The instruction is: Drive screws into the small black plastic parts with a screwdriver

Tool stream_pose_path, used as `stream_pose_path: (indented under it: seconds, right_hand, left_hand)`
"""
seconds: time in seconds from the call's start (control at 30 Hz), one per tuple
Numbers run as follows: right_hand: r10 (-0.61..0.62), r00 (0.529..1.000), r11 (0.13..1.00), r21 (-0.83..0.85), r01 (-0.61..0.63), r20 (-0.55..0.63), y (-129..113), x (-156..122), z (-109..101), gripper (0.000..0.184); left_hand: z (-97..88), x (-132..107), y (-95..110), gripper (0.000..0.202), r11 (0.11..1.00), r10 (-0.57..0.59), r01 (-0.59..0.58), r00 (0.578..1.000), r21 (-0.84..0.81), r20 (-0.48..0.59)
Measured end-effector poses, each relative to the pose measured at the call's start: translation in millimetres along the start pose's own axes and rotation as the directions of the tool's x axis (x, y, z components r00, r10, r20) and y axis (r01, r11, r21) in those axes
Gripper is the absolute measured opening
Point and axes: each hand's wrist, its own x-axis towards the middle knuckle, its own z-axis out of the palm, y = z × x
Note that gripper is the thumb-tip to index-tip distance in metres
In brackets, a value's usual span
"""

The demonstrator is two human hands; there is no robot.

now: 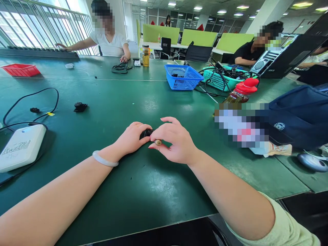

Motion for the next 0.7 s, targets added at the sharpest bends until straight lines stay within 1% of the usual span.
stream_pose_path:
  seconds: [0.1, 0.17, 0.27, 0.37, 0.47, 0.57, 0.7]
  right_hand:
    - [-0.026, 1.0, 0.999, -0.034, 0.026, -0.003, 2.2, -0.5, 1.3, 0.006]
    - [-0.038, 0.999, 0.998, -0.047, 0.037, -0.027, 3.8, -0.9, 2.4, 0.006]
    - [-0.012, 0.998, 0.999, -0.051, 0.009, -0.063, 5.9, -1.7, 3.1, 0.005]
    - [0.031, 0.995, 0.998, -0.042, -0.035, -0.093, 8.0, -2.5, 2.7, 0.015]
    - [0.06, 0.989, 0.997, -0.045, -0.067, -0.134, 9.9, -3.3, 2.1, 0.024]
    - [0.136, 0.971, 0.988, -0.042, -0.147, -0.196, 9.5, -4.0, 1.6, 0.023]
    - [0.265, 0.934, 0.964, 0.05, -0.261, -0.241, 5.9, -4.5, 1.5, 0.023]
  left_hand:
    - [2.6, -0.9, -1.7, 0.032, 0.999, -0.031, 0.033, 0.997, 0.027, -0.072]
    - [3.8, -1.4, -2.6, 0.034, 0.997, -0.074, 0.077, 0.993, 0.029, -0.094]
    - [3.9, -1.4, -3.0, 0.035, 0.993, -0.119, 0.121, 0.99, 0.014, -0.071]
    - [2.8, -1.0, -2.4, 0.037, 0.991, -0.13, 0.131, 0.99, 0.013, -0.053]
    - [2.1, -0.6, -2.0, 0.038, 0.993, -0.114, 0.115, 0.993, 0.012, -0.042]
    - [2.7, -0.4, -2.5, 0.037, 0.995, -0.098, 0.099, 0.995, 0.009, -0.036]
    - [4.3, -0.5, -3.7, 0.035, 0.996, -0.086, 0.087, 0.995, 0.012, -0.048]
